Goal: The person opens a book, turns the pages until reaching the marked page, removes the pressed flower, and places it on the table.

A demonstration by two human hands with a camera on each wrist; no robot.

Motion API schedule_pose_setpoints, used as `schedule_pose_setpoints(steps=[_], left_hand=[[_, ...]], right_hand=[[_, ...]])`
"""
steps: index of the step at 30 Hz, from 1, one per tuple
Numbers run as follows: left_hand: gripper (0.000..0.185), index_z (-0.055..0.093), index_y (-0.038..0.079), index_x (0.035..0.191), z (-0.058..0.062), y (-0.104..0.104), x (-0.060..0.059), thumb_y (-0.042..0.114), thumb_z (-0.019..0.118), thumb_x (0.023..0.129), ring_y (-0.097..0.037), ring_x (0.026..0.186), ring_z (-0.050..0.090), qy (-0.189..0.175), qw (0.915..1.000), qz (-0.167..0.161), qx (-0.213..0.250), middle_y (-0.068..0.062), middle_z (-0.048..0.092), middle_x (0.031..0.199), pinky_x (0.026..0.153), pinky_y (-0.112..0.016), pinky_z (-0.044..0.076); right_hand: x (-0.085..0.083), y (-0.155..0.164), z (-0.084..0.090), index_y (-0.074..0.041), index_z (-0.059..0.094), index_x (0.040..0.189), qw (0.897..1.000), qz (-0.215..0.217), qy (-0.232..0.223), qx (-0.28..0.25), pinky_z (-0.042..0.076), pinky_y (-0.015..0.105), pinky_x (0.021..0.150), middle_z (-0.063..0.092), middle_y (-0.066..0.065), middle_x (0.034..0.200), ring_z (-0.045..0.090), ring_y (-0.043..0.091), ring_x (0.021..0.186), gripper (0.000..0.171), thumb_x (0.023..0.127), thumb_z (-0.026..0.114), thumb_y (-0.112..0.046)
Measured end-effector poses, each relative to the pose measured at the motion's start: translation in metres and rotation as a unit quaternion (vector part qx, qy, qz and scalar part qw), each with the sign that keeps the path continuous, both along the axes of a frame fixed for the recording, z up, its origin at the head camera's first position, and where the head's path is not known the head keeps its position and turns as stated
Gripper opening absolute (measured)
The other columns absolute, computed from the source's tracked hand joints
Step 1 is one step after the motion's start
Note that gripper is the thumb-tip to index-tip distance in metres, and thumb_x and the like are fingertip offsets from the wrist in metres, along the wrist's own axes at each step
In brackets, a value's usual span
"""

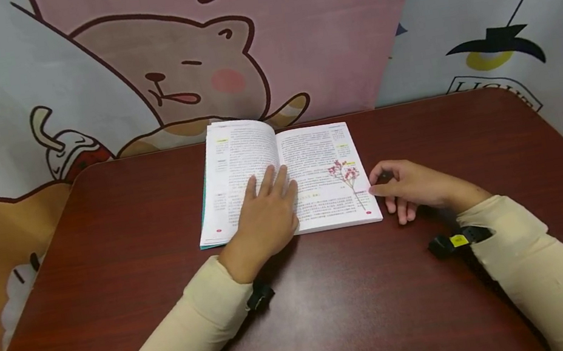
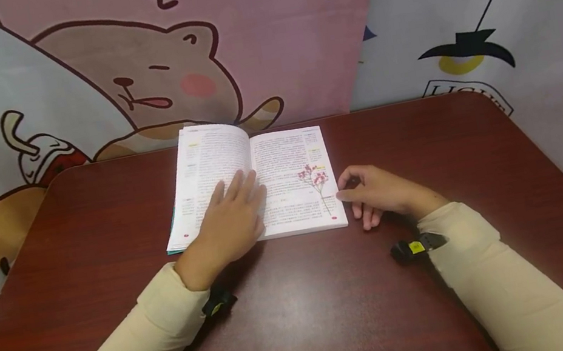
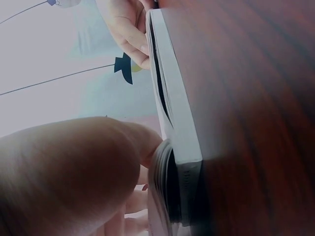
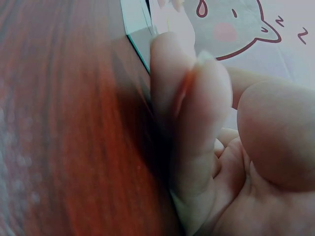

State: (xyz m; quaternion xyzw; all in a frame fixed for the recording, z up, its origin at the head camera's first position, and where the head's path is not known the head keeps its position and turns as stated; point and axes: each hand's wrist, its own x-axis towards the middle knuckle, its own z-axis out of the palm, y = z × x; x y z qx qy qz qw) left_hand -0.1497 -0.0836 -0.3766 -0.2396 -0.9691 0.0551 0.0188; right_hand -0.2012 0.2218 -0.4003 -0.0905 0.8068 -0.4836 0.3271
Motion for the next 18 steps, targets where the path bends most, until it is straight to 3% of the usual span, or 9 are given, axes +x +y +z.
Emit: schedule_pose_setpoints(steps=[6,18], left_hand=[[0.055,0.045,0.009,0.150,-0.0001,0.0003,-0.0011,0.027,0.054,0.098,-0.035,0.149,0.033,-0.019,0.9997,0.005,0.016,-0.013,0.042,0.157,0.117,-0.057,0.029],[0.057,0.038,0.014,0.155,-0.0012,0.0013,-0.0008,0.029,0.050,0.101,-0.035,0.151,0.028,-0.052,0.9985,0.012,0.010,-0.010,0.038,0.160,0.118,-0.056,0.028]], right_hand=[[-0.0004,0.0001,0.0012,-0.004,0.043,0.127,1.000,0.000,-0.002,0.000,0.054,0.037,0.043,0.060,0.011,0.068,0.064,0.022,0.045,0.042,0.099,0.062,-0.030],[0.0041,-0.0010,0.0069,-0.002,0.045,0.126,1.000,-0.015,-0.001,0.004,0.057,0.041,0.048,0.061,0.011,0.067,0.066,0.024,0.048,0.041,0.101,0.060,-0.031]])
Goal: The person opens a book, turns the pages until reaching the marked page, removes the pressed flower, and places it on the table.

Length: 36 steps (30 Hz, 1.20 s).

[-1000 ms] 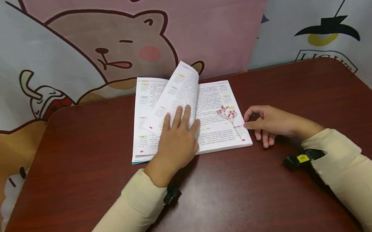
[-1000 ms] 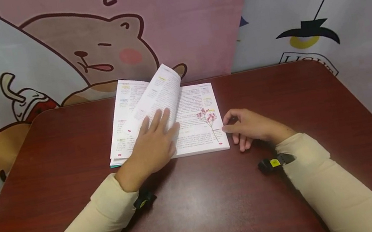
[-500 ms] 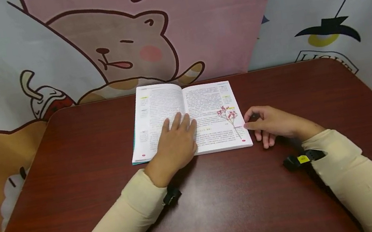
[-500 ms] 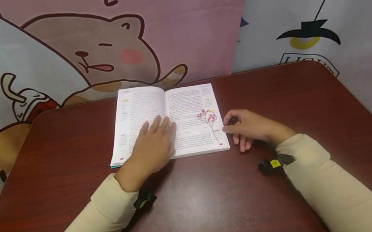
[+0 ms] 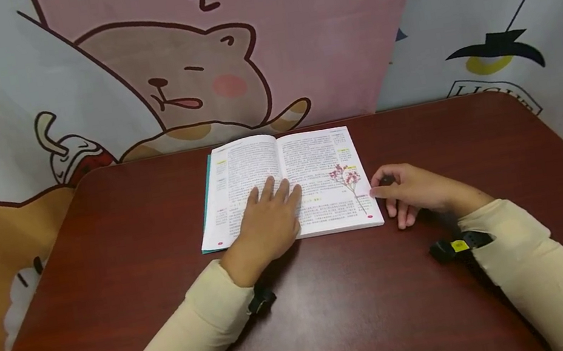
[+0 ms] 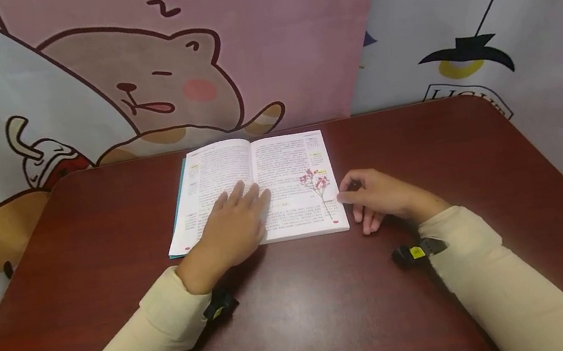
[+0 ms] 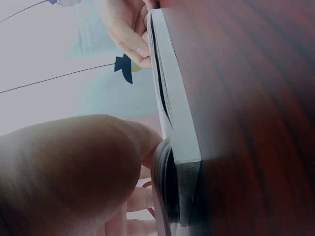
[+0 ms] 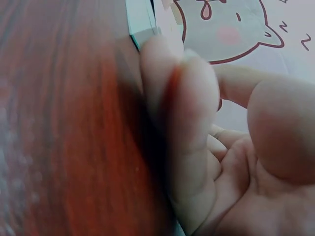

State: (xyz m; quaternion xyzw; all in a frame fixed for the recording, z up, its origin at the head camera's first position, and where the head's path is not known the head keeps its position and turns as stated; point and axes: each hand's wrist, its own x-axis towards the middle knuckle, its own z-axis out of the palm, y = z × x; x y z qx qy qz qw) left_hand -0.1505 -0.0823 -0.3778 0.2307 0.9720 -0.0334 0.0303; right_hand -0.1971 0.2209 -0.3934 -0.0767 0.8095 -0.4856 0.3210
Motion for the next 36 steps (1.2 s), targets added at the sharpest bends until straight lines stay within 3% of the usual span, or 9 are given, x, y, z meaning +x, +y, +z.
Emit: schedule_pose_setpoints(steps=[7,17,36], left_hand=[[0.057,0.038,0.014,0.155,0.000,0.000,0.001,0.028,0.050,0.101,-0.035,0.151,0.029,-0.001,1.0000,0.001,0.005,-0.010,0.038,0.160,0.118,-0.057,0.028],[0.057,0.037,0.015,0.156,-0.001,-0.002,0.001,0.029,0.050,0.101,-0.036,0.151,0.028,-0.007,1.0000,0.004,0.005,-0.009,0.037,0.161,0.118,-0.057,0.028],[0.056,0.041,0.014,0.153,-0.001,-0.001,0.001,0.029,0.053,0.100,-0.035,0.149,0.033,0.017,0.9998,-0.007,0.004,-0.009,0.042,0.157,0.116,-0.056,0.032]], right_hand=[[-0.005,0.000,0.007,0.000,0.049,0.126,0.999,-0.038,0.016,0.000,0.058,0.039,0.053,0.060,0.008,0.068,0.067,0.022,0.052,0.038,0.103,0.054,-0.031],[-0.020,-0.011,0.002,0.000,0.051,0.124,0.999,-0.045,0.025,0.015,0.058,0.036,0.053,0.059,0.007,0.067,0.065,0.019,0.051,0.038,0.103,0.054,-0.032],[-0.029,-0.020,0.001,-0.001,0.053,0.101,0.995,-0.039,0.049,0.074,0.054,0.032,0.047,0.056,0.005,0.065,0.062,0.016,0.045,0.038,0.097,0.064,-0.037]])
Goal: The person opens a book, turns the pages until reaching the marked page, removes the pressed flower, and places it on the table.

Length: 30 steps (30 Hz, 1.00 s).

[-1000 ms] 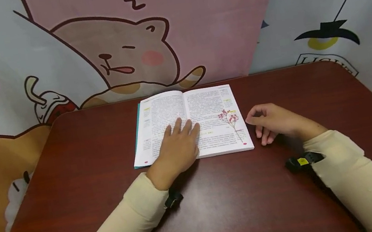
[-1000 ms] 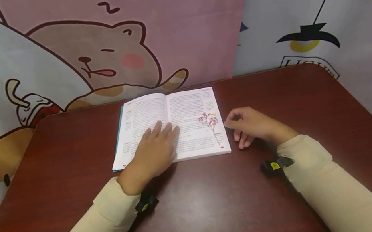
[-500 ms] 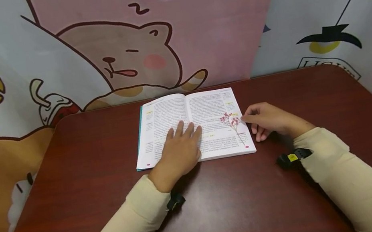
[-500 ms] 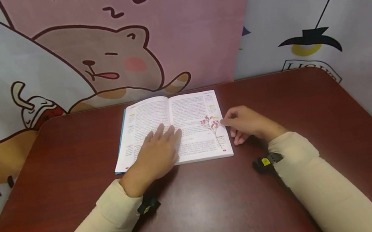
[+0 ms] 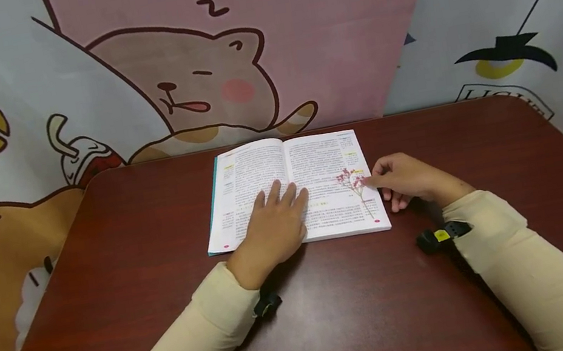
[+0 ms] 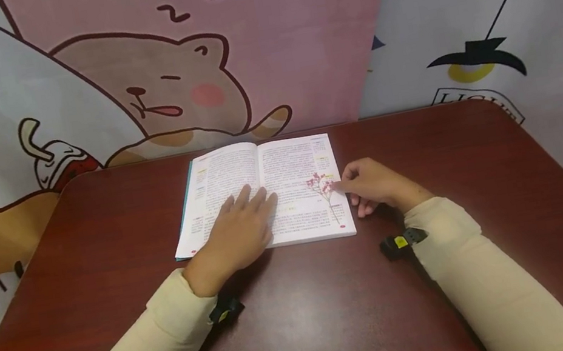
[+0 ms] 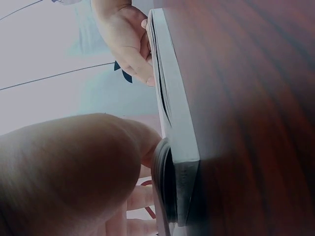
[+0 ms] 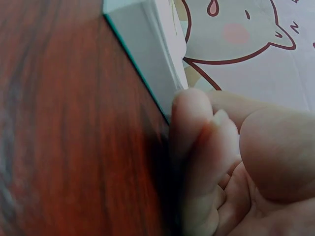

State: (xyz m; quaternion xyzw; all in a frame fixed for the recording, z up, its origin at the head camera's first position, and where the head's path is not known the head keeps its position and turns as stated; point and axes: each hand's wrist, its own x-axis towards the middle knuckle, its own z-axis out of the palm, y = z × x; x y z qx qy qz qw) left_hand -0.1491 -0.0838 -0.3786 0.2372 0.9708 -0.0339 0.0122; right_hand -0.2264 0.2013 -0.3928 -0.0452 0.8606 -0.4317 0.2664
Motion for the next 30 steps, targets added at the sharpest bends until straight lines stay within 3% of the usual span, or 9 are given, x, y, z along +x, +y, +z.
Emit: schedule_pose_setpoints(steps=[17,30], left_hand=[[0.057,0.039,0.014,0.154,0.000,-0.001,-0.001,0.028,0.051,0.101,-0.035,0.150,0.030,-0.019,0.9998,0.008,0.006,-0.009,0.039,0.160,0.117,-0.057,0.029],[0.057,0.041,0.014,0.153,-0.001,0.001,-0.001,0.027,0.054,0.099,-0.036,0.149,0.032,-0.009,0.9998,0.003,0.017,-0.009,0.042,0.158,0.116,-0.057,0.031]], right_hand=[[0.001,0.006,0.000,0.002,0.058,0.113,0.999,0.003,-0.014,-0.037,0.055,0.032,0.048,0.059,0.005,0.068,0.062,0.015,0.046,0.039,0.098,0.064,-0.034],[0.001,0.013,-0.003,0.004,0.059,0.111,0.998,-0.006,-0.031,-0.062,0.054,0.030,0.046,0.057,0.004,0.064,0.061,0.012,0.045,0.038,0.097,0.066,-0.030]])
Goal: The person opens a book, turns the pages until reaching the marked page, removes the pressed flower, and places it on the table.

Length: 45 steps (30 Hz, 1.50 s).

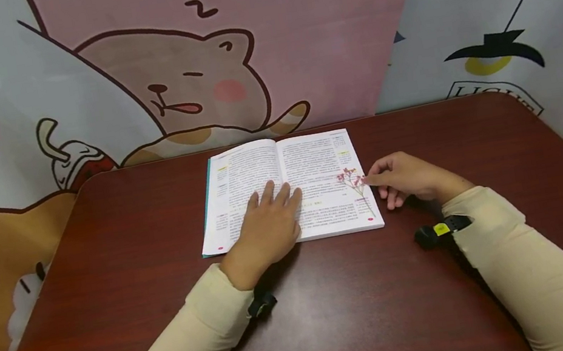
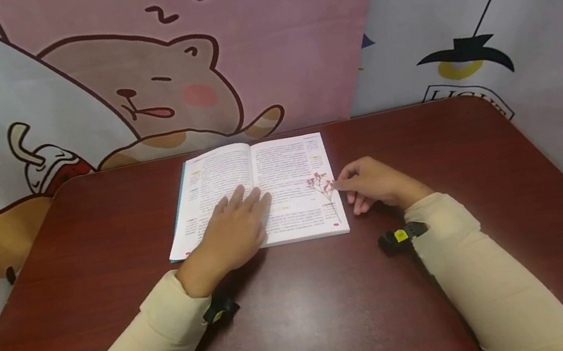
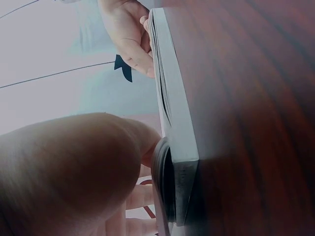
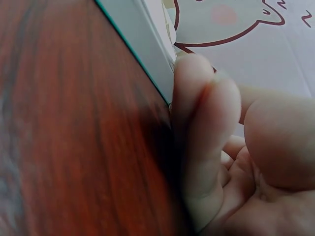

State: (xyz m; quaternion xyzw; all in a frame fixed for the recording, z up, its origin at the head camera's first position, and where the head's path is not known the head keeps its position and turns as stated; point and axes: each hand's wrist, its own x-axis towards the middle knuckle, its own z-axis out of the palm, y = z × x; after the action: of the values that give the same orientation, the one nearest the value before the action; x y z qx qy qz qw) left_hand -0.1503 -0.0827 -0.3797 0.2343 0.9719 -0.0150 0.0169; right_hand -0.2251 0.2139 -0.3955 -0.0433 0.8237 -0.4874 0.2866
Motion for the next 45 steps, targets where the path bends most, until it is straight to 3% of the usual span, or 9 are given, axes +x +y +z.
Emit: schedule_pose_setpoints(steps=[8,25,45], left_hand=[[0.056,0.043,0.013,0.152,0.000,0.000,0.001,0.025,0.054,0.099,-0.037,0.148,0.034,0.002,1.0000,-0.001,0.008,-0.010,0.044,0.157,0.116,-0.058,0.032],[0.056,0.043,0.012,0.152,0.001,-0.001,0.001,0.027,0.055,0.099,-0.037,0.148,0.034,0.002,0.9999,-0.005,0.010,-0.011,0.044,0.156,0.115,-0.058,0.032],[0.056,0.043,0.013,0.152,0.001,-0.001,0.000,0.027,0.054,0.099,-0.037,0.148,0.034,0.007,0.9999,-0.006,0.006,-0.010,0.043,0.157,0.115,-0.057,0.032]], right_hand=[[-0.002,0.009,-0.003,0.004,0.059,0.112,1.000,0.006,-0.006,-0.017,0.056,0.029,0.049,0.056,0.004,0.066,0.062,0.013,0.049,0.034,0.099,0.062,-0.027],[-0.004,0.036,0.010,0.005,0.053,0.118,1.000,-0.014,0.011,-0.016,0.058,0.032,0.054,0.056,0.002,0.068,0.066,0.015,0.055,0.035,0.104,0.053,-0.027],[-0.007,0.047,0.006,0.004,0.054,0.117,1.000,-0.026,-0.011,-0.002,0.056,0.030,0.052,0.056,0.002,0.069,0.065,0.014,0.053,0.034,0.104,0.053,-0.028]])
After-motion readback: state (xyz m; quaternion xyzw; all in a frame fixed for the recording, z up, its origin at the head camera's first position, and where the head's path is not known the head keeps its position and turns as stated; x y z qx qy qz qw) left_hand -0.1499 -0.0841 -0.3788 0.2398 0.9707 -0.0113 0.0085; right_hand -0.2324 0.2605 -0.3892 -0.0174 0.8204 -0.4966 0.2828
